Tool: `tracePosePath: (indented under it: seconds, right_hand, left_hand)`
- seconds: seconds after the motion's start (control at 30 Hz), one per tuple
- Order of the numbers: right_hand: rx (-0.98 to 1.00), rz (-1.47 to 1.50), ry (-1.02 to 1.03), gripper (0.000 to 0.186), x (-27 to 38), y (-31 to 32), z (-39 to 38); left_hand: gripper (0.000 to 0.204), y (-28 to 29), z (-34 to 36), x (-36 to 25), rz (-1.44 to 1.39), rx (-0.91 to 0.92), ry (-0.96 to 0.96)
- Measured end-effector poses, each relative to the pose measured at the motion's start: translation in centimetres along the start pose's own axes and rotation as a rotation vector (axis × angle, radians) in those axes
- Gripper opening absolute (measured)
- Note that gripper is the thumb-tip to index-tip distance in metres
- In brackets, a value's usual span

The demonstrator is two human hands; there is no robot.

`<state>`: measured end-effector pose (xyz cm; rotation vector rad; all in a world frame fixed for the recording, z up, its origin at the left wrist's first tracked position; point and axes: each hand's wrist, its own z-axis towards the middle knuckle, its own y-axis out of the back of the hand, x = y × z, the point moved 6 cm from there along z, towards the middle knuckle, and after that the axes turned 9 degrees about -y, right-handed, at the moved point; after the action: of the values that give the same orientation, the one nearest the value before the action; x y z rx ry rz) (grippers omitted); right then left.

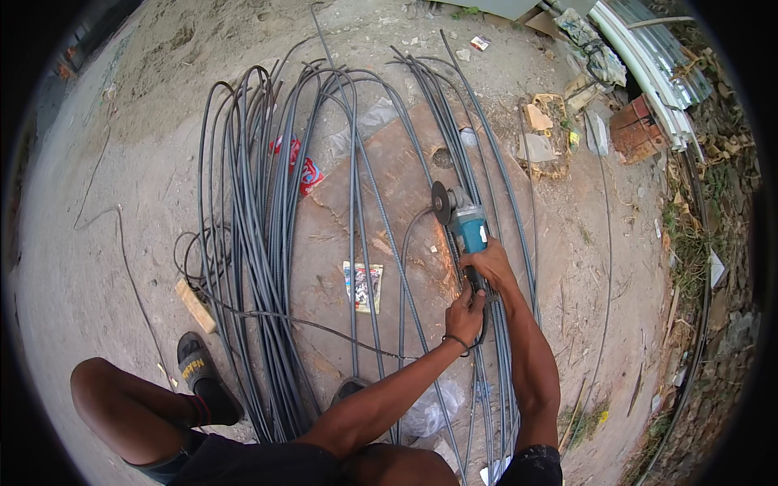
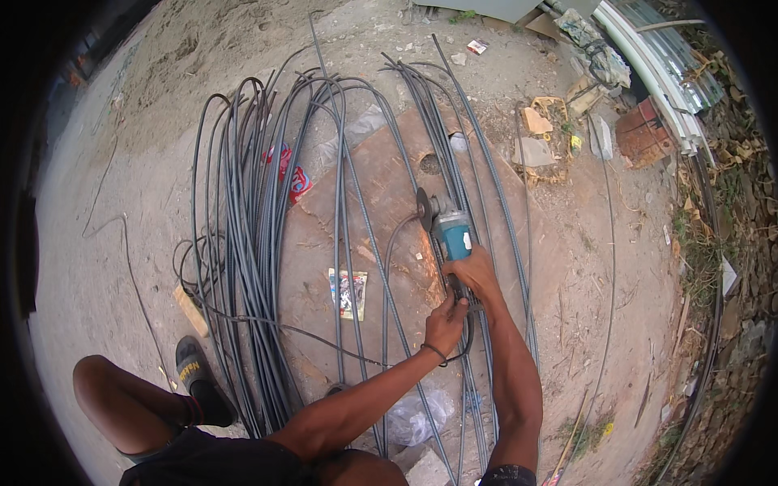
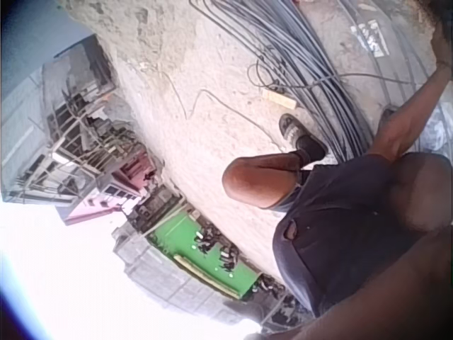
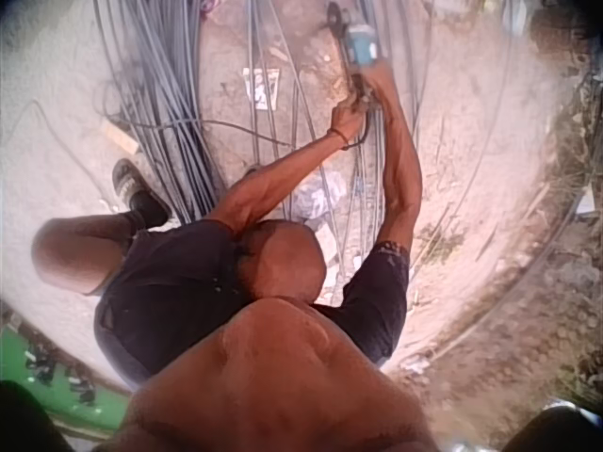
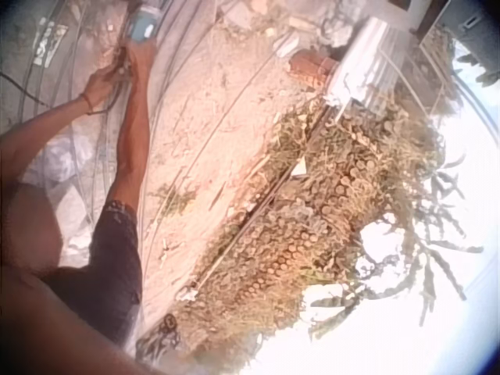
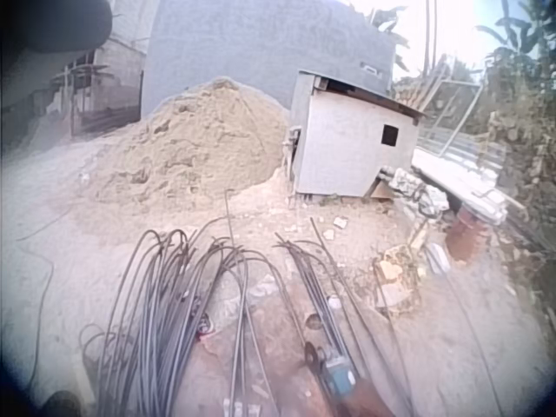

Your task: The person uses an angle grinder to cut through several thin metal rods while crouching on the ground. They hold the grinder with both hands, positioning the blade against a rod until it is severed, then moves to the next rod.

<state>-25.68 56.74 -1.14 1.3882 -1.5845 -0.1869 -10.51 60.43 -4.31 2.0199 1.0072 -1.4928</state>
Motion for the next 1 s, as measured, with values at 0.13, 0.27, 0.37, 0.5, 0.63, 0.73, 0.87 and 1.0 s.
tracePosePath:
  seconds: [0.13,0.27,0.37,0.5,0.63,0.73,0.87,1.0]
  right_hand:
    - [0.025,0.01,0.002,0.042,0.9,-0.2,-0.6]
    - [0.002,-0.006,0.001,0.043,1.3,0.2,-1.0]
    - [0.014,-0.006,0.002,0.045,0.6,0.4,-0.6]
    - [0.007,-0.026,0.045,0.046,1.1,0.1,-0.4]
    - [0.018,-0.021,0.03,0.047,0.8,0.8,-0.2]
    - [0.006,-0.069,0.046,0.051,1.3,0.6,-0.1]
    - [0.044,-0.069,0.048,0.049,1.0,0.8,0.4]
    - [0.007,-0.099,0.084,0.047,0.9,1.2,0.3]
  left_hand:
    - [0.06,0.4,0.1,-0.1,0.0,-0.026,-0.027]
    - [0.06,0.2,0.0,-0.4,-0.007,0.006,0.007]
    - [0.06,-0.1,-0.3,-1.0,0.122,0.019,0.024]
    - [0.063,0.4,-0.1,-0.7,0.111,-0.047,-0.052]
    - [0.066,-0.5,-0.3,0.6,-0.094,0.038,0.051]
    - [0.066,-0.6,0.2,0.9,-0.057,-0.086,-0.096]
    - [0.065,-1.3,0.4,1.7,-0.16,-0.094,-0.124]
    - [0.064,-2.1,0.4,2.2,-0.116,0.001,-0.056]
